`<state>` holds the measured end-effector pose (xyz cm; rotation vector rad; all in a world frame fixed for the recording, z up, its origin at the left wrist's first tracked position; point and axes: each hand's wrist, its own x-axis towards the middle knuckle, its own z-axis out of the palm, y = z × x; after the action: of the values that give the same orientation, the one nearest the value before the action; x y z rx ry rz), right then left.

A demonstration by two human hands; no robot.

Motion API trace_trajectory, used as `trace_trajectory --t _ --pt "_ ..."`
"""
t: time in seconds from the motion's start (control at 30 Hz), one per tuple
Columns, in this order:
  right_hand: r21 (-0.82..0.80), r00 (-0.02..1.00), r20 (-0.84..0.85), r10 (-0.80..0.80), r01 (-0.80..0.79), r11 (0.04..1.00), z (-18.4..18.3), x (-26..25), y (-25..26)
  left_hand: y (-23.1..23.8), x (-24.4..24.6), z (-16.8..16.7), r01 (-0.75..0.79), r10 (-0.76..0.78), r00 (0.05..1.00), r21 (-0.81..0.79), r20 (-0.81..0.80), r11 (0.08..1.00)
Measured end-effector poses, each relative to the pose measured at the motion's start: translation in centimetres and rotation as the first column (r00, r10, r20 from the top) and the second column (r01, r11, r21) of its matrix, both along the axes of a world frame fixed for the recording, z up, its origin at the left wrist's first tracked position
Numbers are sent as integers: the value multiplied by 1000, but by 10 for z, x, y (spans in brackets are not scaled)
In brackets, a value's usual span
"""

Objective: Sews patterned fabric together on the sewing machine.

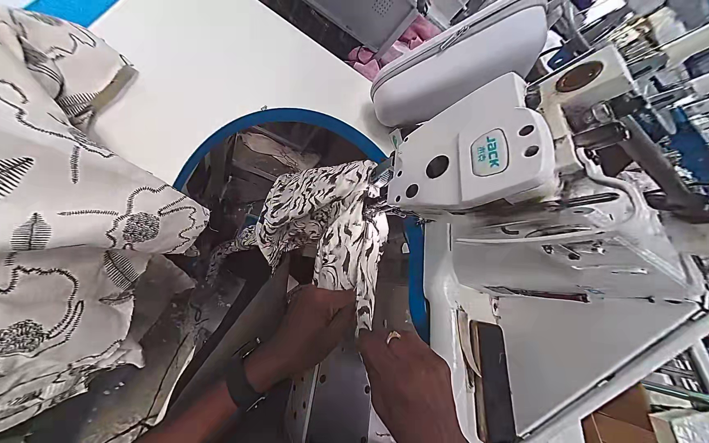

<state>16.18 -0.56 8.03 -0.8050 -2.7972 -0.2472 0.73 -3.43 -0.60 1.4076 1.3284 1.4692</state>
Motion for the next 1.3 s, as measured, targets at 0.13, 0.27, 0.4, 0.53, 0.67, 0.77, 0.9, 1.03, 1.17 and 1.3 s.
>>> trace_trajectory --t 0.13,0.27,0.4,0.53,0.67,0.77,0.9,1.03,1.17,1.3 --pt "5 975 -91 -204 205 979 -10 -2 -5 9 1 9 -77 76 994 -4 -77 997" --pt "-228 981 63 -184 194 954 9 8 -9 -1 1 5 -113 110 989 -33 -98 993" --pt "-185 989 -46 -143 133 974 -2 11 1 5 -3 7 -85 81 995 -69 -63 994" --pt "-197 992 -9 -129 125 972 -4 8 3 6 1 11 -237 234 957 3 -169 971" --pt "-181 988 29 -150 153 972 -3 7 1 13 16 5 -443 468 840 151 -275 884" --pt "-197 990 37 -139 143 970 3 8 1 15 17 8 -460 494 808 180 -321 870" --pt "-203 983 -97 -155 132 970 -6 6 8 30 15 8 -507 543 752 197 -375 839" --pt "-247 954 -183 -236 188 951 -10 26 10 28 -26 -16 -589 483 682 -21 -550 808" --pt "-580 824 -344 -449 190 792 -43 57 14 -29 -73 -22 -325 125 907 -479 -402 815" --pt "-781 719 -424 -550 16 624 -55 61 16 -61 -79 -15 309 -267 946 -264 183 914"
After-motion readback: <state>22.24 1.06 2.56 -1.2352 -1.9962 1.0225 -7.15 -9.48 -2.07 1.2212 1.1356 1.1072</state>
